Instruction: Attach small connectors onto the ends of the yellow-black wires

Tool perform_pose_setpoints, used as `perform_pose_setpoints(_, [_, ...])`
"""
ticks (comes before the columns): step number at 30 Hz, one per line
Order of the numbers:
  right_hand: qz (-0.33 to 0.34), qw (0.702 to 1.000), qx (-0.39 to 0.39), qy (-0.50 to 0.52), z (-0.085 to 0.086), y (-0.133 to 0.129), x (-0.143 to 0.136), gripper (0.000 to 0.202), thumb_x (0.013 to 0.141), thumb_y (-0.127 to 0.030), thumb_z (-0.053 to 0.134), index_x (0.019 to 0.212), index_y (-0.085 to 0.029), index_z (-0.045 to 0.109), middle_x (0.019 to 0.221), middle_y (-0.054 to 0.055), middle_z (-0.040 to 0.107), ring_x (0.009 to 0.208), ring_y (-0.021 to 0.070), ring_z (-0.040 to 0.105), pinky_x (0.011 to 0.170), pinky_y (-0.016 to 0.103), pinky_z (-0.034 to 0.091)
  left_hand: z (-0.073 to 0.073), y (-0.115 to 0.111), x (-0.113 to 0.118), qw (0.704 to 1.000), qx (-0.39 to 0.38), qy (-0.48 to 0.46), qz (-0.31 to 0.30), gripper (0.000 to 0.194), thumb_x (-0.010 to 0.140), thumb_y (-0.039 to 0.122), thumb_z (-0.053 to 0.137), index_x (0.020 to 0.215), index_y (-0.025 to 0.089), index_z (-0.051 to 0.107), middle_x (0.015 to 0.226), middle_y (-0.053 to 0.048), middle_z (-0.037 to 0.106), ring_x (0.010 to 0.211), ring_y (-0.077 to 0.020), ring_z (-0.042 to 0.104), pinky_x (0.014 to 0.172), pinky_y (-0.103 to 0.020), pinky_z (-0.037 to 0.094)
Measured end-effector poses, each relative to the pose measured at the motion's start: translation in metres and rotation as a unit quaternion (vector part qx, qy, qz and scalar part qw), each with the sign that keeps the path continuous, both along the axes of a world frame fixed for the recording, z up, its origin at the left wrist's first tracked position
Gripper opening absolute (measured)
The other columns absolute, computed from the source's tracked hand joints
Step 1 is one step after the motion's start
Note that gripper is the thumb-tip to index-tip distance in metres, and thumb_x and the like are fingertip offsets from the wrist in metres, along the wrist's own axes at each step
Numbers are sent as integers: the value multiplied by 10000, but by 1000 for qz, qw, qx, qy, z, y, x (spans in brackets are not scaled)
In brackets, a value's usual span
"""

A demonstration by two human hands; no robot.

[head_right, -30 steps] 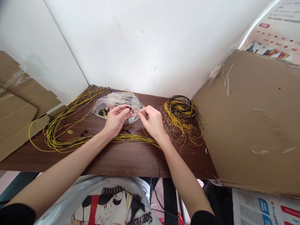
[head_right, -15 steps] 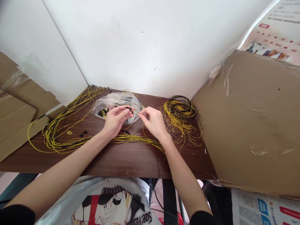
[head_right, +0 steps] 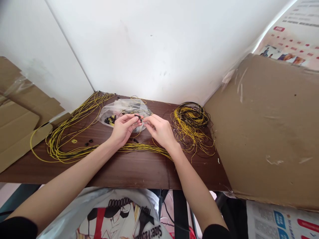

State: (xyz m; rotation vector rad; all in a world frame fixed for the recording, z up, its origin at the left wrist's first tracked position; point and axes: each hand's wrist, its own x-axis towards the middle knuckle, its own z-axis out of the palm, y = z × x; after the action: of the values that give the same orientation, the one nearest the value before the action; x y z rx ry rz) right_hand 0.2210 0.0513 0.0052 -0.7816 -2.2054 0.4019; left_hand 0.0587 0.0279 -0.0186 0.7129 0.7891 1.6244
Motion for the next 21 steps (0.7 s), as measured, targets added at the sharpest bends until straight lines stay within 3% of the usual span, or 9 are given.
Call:
perform_pose_setpoints(8, [-62,997,-4,54,-4,0,-1,162,863,-266,570,975,-197,665,815,38,680,677,139,600,632,276,487,3,-1,1,1000,1,12,-4,235,576,212,818,719,119,657,796,-43,712,653,-110,644,722,-295,564])
perform_pose_setpoints(15, [-66,991,-40,105,-4,-1,-2,134,822,-293,620,845,-185,697,784,45,721,640,152,652,586,284,507,4,1,-2,1000,-12,-12,20,277,590,206,809,780,99,638,793,-60,708,661,-97,639,719,-270,557])
perform_pose_setpoints(18, [-55,980,-130,138,-5,-1,-4,172,794,-317,650,906,-192,689,754,35,721,612,159,668,606,298,522,7,-1,-2,1000,1,-13,3,285,604,207,803,814,104,639,820,-63,709,671,-102,645,722,-269,559])
perform_pose_setpoints(21, [-24,948,-255,190,-6,-1,-7,220,764,-350,679,901,-179,672,714,33,718,595,166,680,567,277,502,9,-3,-2,999,25,-7,-18,280,634,221,788,847,115,640,857,-67,709,708,-119,659,733,-280,561])
